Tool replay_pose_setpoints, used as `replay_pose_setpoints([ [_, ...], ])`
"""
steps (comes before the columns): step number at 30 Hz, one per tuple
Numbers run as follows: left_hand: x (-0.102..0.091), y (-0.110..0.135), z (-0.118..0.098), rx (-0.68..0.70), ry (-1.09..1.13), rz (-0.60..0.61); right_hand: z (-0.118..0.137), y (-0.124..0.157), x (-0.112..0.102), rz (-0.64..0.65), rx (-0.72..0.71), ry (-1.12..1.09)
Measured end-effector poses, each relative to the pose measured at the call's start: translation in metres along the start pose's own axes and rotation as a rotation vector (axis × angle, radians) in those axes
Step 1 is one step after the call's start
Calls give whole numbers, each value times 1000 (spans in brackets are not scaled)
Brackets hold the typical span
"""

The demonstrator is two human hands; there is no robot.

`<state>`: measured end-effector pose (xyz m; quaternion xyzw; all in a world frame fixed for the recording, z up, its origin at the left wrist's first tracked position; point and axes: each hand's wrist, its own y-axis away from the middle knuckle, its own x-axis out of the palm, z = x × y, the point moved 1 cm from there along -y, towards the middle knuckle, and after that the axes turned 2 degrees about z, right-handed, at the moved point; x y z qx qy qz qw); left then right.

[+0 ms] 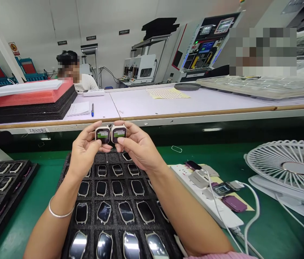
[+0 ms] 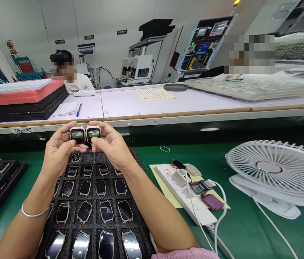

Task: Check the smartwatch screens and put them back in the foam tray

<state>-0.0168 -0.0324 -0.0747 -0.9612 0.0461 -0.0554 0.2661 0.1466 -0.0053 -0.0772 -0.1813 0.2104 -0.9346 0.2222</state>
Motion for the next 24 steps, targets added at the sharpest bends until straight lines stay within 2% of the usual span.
replay_pose_setpoints([
  [8,5,0,-1,-42,54,-31,-3,-1,-1,-42,-3,28],
  [24,3,0,-5,-80,82,-48,-1,-2,3,-26,3,-2],
])
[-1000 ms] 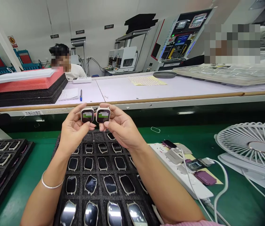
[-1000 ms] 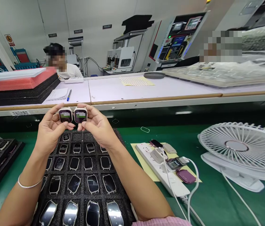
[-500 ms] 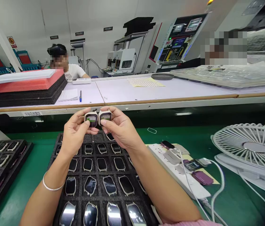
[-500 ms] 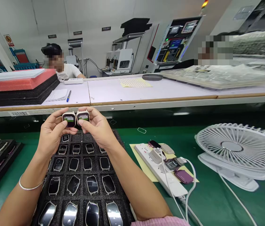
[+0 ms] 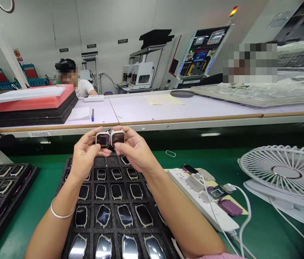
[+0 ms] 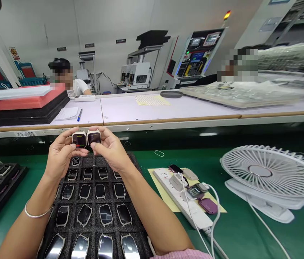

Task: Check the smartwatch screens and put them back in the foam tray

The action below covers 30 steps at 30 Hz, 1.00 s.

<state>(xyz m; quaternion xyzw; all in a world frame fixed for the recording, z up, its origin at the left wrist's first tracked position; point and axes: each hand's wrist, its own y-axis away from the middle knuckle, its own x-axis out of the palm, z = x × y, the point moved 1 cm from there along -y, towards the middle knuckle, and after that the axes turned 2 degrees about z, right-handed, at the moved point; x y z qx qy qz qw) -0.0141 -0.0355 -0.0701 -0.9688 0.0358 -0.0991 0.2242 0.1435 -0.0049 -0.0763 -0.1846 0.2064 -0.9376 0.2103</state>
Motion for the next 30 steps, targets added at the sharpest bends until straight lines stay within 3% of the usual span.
replay_pose_setpoints([
  [7,-5,-28,-27,81,-7,3,23,-35,7,120,-4,-142],
  [14,-8,-60,-70,186,-42,69,68,-73,19,247,-101,-25],
  [23,3,-70,-92,308,-46,65,101,-77,25,295,-184,65],
  [30,5,-70,-95,361,-39,39,106,-73,28,323,-186,51],
])
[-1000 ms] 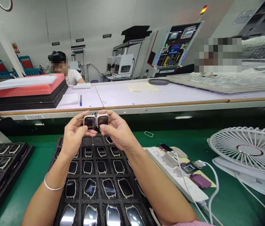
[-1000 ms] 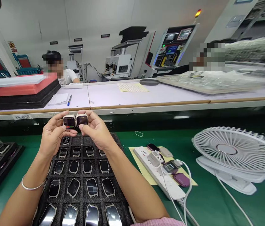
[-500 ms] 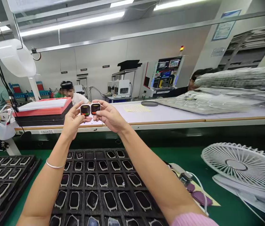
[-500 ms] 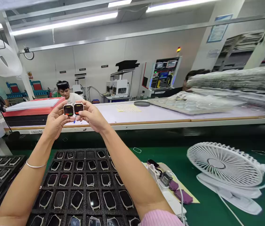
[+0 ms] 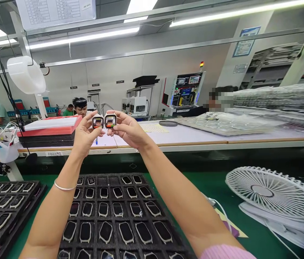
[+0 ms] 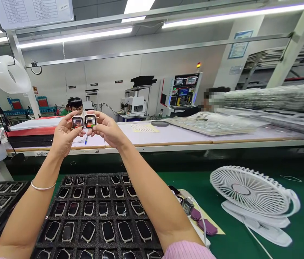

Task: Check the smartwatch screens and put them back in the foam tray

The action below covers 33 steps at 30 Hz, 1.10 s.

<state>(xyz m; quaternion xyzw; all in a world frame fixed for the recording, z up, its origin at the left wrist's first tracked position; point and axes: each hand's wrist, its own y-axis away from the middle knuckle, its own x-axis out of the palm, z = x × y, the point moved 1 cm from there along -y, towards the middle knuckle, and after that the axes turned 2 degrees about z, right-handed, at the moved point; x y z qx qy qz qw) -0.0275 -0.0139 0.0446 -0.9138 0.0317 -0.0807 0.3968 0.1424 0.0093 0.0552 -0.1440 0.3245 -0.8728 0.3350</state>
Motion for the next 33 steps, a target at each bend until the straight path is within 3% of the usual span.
replay_pose_setpoints([
  [5,1,14,7,-22,16,0,-11,14,0,-6,3,-17],
  [16,-2,83,46,-270,2,-27,-73,83,8,-176,174,-168],
  [28,-1,89,54,-241,-65,-99,-88,90,5,-215,176,-157],
  [33,1,91,52,-233,-58,-70,-85,90,5,-219,150,-154],
])
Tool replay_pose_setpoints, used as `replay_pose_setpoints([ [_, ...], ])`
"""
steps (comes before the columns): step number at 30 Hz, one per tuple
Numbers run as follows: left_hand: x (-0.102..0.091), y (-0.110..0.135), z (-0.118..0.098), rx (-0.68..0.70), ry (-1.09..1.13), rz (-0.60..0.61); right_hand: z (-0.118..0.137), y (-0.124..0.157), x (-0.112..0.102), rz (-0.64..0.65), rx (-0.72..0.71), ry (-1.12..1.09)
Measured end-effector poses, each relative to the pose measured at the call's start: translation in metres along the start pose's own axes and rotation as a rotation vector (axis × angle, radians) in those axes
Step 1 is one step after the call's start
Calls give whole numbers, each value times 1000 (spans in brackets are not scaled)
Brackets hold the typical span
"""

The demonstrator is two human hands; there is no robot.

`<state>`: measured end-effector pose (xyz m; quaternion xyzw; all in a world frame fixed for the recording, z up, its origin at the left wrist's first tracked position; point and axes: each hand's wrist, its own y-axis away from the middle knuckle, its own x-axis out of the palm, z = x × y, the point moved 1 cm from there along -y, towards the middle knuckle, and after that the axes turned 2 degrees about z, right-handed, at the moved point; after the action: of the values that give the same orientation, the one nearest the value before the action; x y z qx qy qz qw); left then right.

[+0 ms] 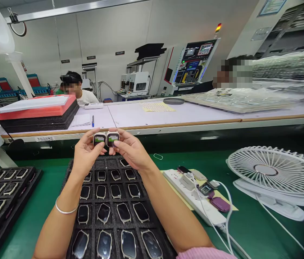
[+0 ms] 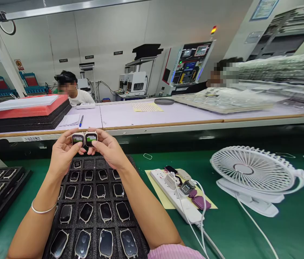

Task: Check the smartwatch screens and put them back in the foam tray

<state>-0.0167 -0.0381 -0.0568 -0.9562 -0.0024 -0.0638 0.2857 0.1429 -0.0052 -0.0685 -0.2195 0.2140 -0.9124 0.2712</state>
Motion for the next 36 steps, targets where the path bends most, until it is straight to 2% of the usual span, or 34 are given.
replay_pose_setpoints([
  [4,0,1,1,14,-5,33,3,1,0,-16,7,10],
  [12,1,1,2,-10,10,24,0,0,0,-64,-29,52],
  [36,-3,4,-1,-32,26,80,2,5,-1,-26,-2,86],
])
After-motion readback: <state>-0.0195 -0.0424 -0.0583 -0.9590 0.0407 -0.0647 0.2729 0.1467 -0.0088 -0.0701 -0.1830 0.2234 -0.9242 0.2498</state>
